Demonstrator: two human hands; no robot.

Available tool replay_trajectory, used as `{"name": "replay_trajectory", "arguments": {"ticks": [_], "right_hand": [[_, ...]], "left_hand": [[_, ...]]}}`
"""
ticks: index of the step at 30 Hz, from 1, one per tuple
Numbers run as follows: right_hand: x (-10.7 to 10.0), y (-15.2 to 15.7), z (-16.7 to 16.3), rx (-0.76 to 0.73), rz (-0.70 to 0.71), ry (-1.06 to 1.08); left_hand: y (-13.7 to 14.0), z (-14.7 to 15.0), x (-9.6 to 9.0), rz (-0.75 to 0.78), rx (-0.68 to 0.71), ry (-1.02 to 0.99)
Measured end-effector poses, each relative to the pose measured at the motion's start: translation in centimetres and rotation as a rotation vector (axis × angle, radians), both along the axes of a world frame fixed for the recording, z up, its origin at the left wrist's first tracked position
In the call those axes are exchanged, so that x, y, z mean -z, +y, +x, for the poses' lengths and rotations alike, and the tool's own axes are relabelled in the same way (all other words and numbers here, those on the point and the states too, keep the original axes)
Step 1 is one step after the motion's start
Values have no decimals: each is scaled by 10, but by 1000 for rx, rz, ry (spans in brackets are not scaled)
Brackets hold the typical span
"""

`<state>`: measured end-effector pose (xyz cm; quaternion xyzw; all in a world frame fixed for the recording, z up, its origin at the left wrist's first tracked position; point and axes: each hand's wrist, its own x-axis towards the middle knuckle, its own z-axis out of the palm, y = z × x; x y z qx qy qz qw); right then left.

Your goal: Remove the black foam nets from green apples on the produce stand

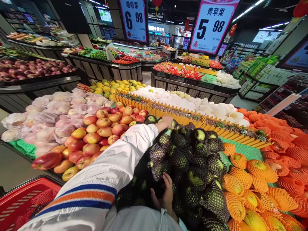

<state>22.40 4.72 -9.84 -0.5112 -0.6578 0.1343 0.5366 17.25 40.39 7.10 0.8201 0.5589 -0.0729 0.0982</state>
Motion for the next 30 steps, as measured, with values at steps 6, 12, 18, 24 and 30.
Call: {"name": "replay_trajectory", "arguments": {"ticks": [6,12,18,24,30], "right_hand": [[-9,2,3,-26,-6,-34],[-13,0,4,-51,-26,42],[-9,-4,6,-106,53,-6],[0,-1,6,-319,-16,-189],[4,1,2,-258,-87,-262]], "left_hand": [[-46,-42,-72,259,30,-148],[-165,-98,-79,184,267,-332],[-274,-119,-1,-69,395,-152],[-308,-112,69,-151,348,-180],[-265,-123,28,-167,299,-530]]}}
